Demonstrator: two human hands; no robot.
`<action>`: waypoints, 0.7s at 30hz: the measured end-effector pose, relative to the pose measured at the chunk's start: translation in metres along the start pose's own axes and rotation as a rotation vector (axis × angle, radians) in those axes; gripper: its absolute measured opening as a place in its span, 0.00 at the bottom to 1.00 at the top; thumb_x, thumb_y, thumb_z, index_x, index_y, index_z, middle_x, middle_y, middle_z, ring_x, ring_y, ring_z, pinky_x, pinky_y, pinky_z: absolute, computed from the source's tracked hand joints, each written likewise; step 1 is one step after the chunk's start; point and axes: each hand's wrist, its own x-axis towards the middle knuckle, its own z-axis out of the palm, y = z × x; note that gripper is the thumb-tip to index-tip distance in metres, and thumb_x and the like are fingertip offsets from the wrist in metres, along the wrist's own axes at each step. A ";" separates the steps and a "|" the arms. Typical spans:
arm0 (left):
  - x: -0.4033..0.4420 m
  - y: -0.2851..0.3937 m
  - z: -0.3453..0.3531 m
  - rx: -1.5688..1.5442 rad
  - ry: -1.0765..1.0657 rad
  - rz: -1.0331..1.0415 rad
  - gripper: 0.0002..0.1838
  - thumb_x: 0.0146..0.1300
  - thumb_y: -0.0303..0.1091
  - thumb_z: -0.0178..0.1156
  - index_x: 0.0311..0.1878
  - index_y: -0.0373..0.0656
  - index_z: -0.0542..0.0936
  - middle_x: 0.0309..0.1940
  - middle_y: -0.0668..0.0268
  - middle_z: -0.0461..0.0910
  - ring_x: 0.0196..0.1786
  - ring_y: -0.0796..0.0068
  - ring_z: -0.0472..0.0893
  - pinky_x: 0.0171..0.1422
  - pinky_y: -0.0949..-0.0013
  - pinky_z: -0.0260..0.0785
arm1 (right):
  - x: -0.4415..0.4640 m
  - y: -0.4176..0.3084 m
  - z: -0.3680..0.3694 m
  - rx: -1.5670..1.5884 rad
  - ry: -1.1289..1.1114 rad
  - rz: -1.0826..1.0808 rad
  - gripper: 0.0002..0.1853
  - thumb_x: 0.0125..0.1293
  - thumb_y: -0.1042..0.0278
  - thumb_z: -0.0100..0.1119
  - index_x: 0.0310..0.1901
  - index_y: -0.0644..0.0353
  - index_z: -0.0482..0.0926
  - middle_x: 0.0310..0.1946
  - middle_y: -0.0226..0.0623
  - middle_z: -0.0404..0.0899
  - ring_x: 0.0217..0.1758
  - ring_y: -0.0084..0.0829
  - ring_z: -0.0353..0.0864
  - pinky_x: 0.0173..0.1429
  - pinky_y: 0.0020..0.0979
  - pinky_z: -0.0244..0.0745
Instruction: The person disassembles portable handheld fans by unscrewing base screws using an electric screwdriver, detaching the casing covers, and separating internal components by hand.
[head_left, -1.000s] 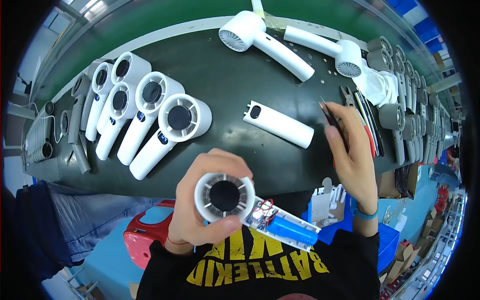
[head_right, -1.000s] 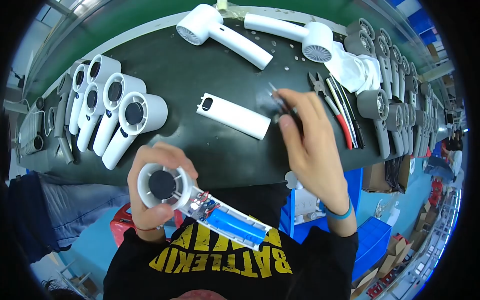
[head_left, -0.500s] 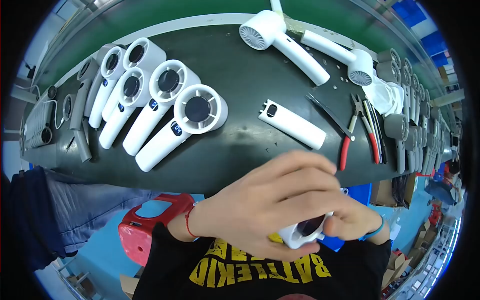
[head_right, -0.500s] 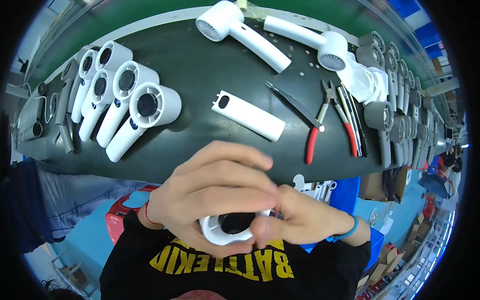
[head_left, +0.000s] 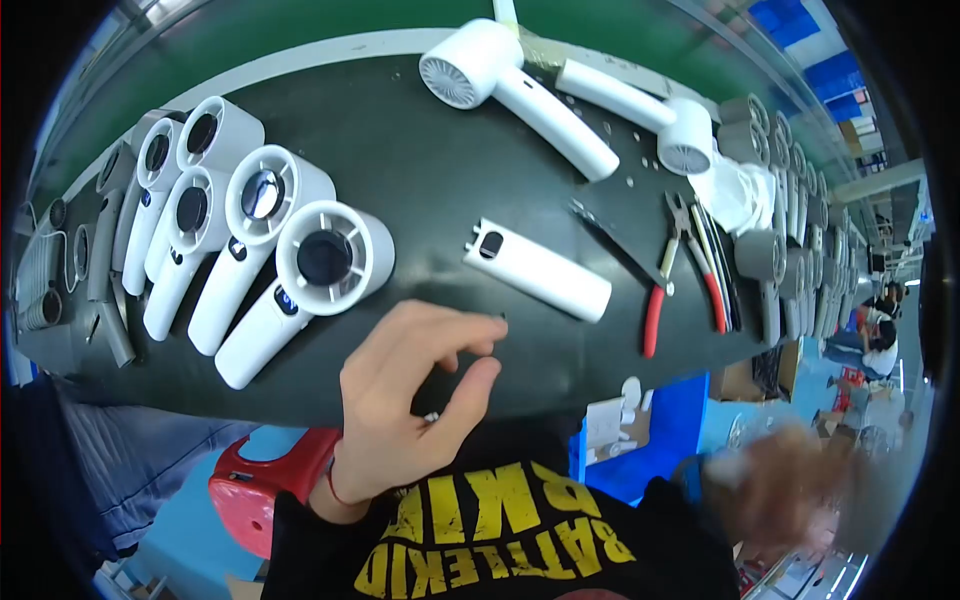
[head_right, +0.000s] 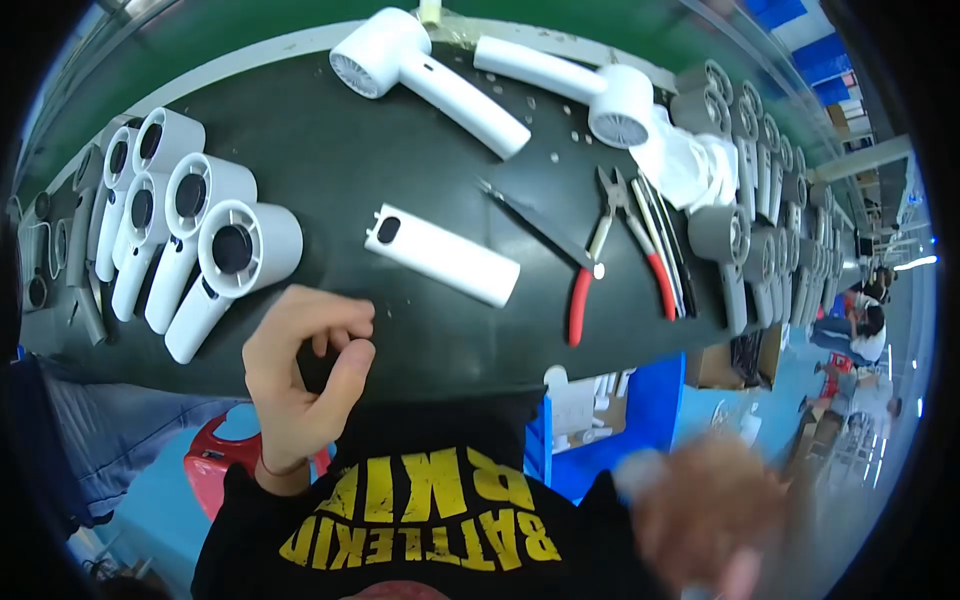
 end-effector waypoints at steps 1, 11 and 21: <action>0.000 -0.002 0.002 -0.004 0.011 -0.029 0.16 0.49 0.16 0.61 0.44 0.36 0.79 0.33 0.62 0.79 0.29 0.75 0.73 0.32 0.76 0.63 | 0.004 0.017 0.012 0.015 0.012 -0.107 0.23 0.70 0.48 0.52 0.46 0.66 0.75 0.29 0.34 0.78 0.29 0.27 0.79 0.32 0.24 0.76; -0.009 0.006 0.002 -0.103 0.027 -0.222 0.10 0.54 0.15 0.55 0.39 0.36 0.79 0.33 0.64 0.76 0.25 0.85 0.66 0.29 0.80 0.54 | 0.015 0.011 -0.027 0.196 0.150 -0.813 0.22 0.67 0.48 0.55 0.44 0.63 0.76 0.29 0.34 0.80 0.29 0.30 0.81 0.31 0.24 0.77; -0.005 -0.003 -0.006 -0.151 0.055 -0.014 0.11 0.51 0.14 0.55 0.38 0.34 0.79 0.32 0.58 0.77 0.29 0.76 0.73 0.31 0.77 0.64 | 0.063 0.070 0.023 0.956 -0.507 0.123 0.05 0.63 0.63 0.60 0.35 0.53 0.78 0.28 0.36 0.80 0.28 0.30 0.81 0.29 0.32 0.74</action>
